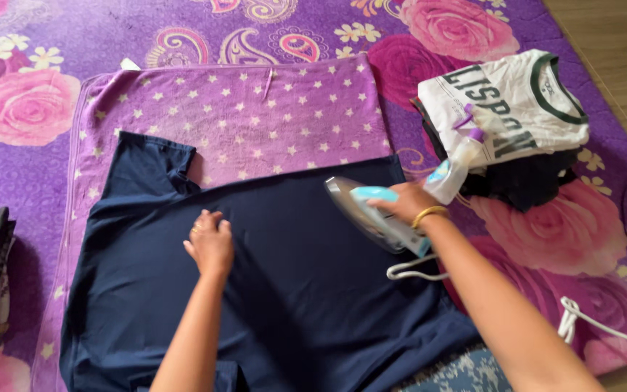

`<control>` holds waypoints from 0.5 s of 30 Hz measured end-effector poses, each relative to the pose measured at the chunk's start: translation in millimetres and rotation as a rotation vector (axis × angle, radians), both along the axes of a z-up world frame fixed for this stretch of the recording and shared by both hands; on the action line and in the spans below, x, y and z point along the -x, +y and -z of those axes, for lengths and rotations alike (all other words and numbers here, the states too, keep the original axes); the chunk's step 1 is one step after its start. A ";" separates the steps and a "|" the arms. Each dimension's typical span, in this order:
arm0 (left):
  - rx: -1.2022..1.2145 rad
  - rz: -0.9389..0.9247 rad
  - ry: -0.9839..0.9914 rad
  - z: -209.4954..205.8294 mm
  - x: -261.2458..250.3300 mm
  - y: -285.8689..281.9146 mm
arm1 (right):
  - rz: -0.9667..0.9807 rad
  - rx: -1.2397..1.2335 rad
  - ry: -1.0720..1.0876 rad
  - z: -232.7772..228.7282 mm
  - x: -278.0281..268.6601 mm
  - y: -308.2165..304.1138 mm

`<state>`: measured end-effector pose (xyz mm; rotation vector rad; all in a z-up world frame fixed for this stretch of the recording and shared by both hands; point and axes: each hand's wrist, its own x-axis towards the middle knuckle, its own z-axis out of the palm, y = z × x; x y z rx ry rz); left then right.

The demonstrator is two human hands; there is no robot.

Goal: The person irons a yellow t-shirt and a dark blue t-shirt on a purple mat. They use a spray bottle to moisten the fabric before ironing and fold the shirts after ironing.

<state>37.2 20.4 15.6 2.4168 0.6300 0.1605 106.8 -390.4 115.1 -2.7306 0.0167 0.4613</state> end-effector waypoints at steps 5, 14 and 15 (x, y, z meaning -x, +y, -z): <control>0.033 -0.059 -0.150 -9.5 19.4 21.9 | -0.257 0.033 0.018 -6.1 52.9 75.0; -0.110 0.079 -0.159 15.6 79.1 12.7 | -0.701 0.226 -0.053 -0.8 140.9 101.9; -0.112 0.106 -0.130 21.0 82.4 6.1 | -0.658 0.231 -0.059 0.4 139.8 87.2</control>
